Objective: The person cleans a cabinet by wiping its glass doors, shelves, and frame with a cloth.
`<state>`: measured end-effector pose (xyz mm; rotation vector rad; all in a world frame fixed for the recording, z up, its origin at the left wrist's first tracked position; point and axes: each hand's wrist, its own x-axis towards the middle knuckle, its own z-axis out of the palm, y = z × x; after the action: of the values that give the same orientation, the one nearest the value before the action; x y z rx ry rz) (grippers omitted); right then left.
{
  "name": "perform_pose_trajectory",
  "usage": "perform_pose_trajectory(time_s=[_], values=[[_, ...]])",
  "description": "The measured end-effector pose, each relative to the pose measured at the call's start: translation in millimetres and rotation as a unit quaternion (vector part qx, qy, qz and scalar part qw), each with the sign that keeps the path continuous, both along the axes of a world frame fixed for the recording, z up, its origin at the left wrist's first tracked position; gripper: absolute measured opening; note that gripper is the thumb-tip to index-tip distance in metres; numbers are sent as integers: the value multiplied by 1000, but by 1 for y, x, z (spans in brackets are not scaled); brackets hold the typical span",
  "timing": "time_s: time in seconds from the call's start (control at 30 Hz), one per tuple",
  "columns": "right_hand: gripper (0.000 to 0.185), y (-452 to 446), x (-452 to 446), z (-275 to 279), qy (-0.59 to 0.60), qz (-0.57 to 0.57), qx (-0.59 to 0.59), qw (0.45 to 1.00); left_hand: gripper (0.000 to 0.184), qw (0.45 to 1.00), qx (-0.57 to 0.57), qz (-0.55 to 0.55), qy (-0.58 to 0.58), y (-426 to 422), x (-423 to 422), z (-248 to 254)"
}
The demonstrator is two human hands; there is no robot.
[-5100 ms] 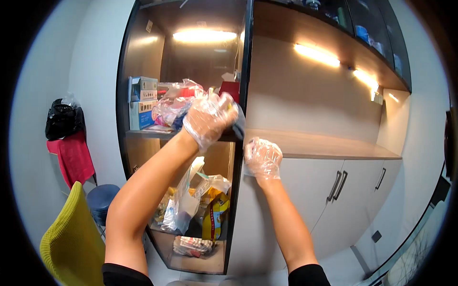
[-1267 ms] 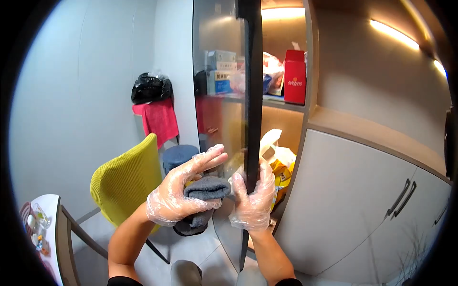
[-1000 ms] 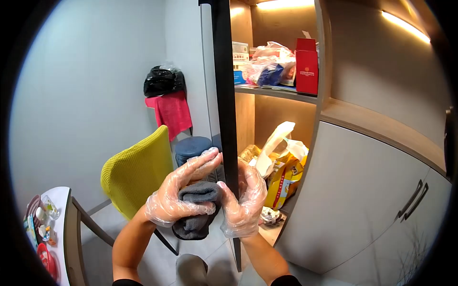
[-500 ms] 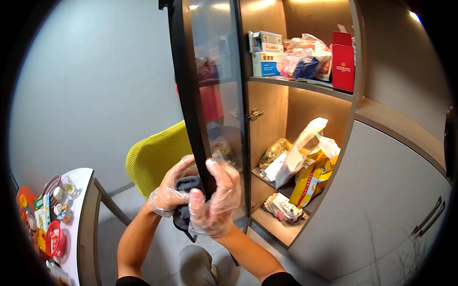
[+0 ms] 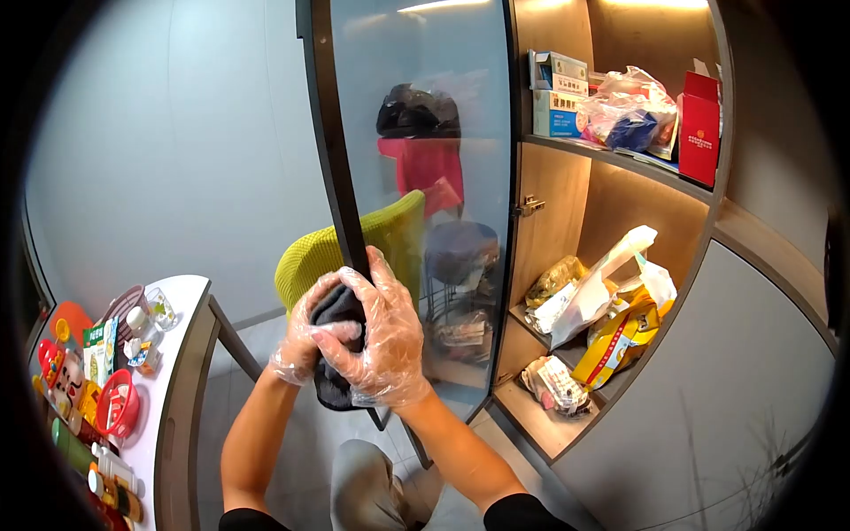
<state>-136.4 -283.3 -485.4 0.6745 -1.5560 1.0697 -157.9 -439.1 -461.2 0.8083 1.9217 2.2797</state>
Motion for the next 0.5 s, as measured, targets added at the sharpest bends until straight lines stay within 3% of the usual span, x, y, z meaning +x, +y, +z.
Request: perform_pose_trajectory(time_s=[0.07, 0.2, 0.23, 0.33, 0.5], values=[[76, -4, -6, -4, -27, 28, 13, 999, 76, 999, 20, 40, -7, -6, -11, -4], [101, -13, -22, -12, -137, 137, 66, 979, 73, 996, 74, 37, -36, -14, -26, -3], [112, -16, -26, -14, -154, 110, 109, 976, 69, 993, 99, 52, -27, -12, -30, -4], [112, -26, -34, -19, -190, 91, 101, 972, 67, 992, 88, 86, -17, -18, -55, -8], [94, -42, -43, -21, -231, 90, 25, 969, 63, 986, 145, 66, -48, -22, -73, -11]])
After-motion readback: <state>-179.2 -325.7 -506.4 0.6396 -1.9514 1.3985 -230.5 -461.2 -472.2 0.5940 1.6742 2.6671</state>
